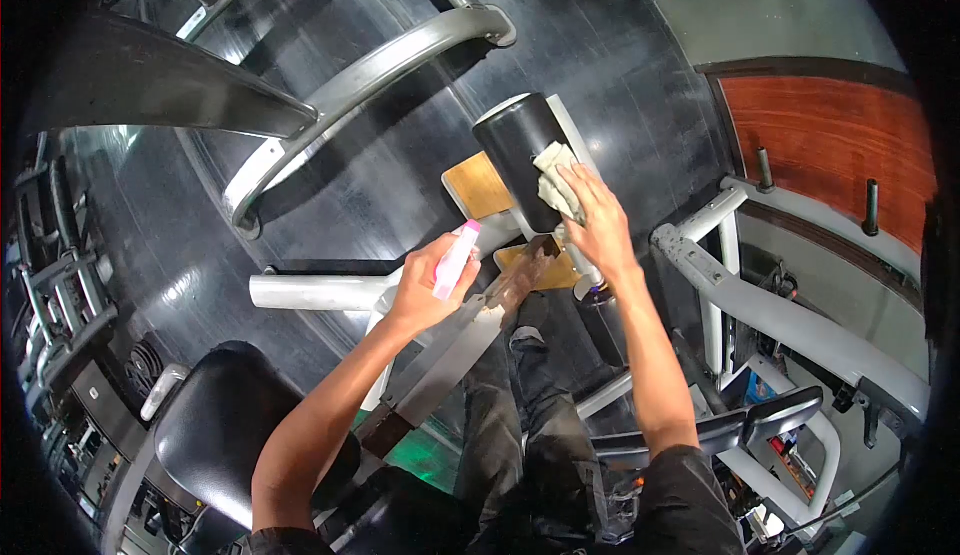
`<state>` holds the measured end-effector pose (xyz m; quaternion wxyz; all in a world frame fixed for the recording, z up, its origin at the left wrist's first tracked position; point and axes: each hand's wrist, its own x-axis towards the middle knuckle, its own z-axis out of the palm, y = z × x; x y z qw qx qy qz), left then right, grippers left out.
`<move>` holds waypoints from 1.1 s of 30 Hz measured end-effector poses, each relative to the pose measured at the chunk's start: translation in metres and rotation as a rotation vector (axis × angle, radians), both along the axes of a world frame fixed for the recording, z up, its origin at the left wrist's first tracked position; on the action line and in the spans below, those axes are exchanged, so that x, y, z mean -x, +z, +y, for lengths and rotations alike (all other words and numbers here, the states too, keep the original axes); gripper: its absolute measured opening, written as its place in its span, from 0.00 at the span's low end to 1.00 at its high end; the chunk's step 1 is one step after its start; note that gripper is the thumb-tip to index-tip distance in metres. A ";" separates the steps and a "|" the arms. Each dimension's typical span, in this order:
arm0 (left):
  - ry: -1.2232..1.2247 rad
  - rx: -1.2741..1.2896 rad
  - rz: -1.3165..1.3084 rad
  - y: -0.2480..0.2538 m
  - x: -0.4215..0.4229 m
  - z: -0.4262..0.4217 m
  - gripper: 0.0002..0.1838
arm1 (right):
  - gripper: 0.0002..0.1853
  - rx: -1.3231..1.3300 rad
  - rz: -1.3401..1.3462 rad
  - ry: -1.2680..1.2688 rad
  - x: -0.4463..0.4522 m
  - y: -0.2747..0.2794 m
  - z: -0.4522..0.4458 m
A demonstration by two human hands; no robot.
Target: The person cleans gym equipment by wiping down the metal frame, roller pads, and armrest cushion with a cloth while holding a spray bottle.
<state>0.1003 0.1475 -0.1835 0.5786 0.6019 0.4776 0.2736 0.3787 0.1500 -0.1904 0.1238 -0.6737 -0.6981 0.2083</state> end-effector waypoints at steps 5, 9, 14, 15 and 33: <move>-0.015 -0.062 -0.058 -0.005 -0.001 -0.005 0.06 | 0.30 0.467 0.090 -0.208 0.003 0.069 0.043; -0.061 -0.009 -0.018 -0.004 0.000 -0.004 0.06 | 0.34 -0.229 0.085 -0.066 0.032 0.023 0.070; -0.050 -0.057 -0.034 -0.002 -0.002 -0.004 0.05 | 0.42 -0.271 -0.217 0.030 0.069 -0.028 0.076; -0.061 -0.006 -0.012 -0.001 -0.001 -0.004 0.05 | 0.42 -0.264 -0.217 0.027 0.067 -0.027 0.068; -0.094 -0.034 0.000 -0.002 0.000 -0.005 0.07 | 0.39 -0.355 0.156 -0.157 0.039 0.006 0.051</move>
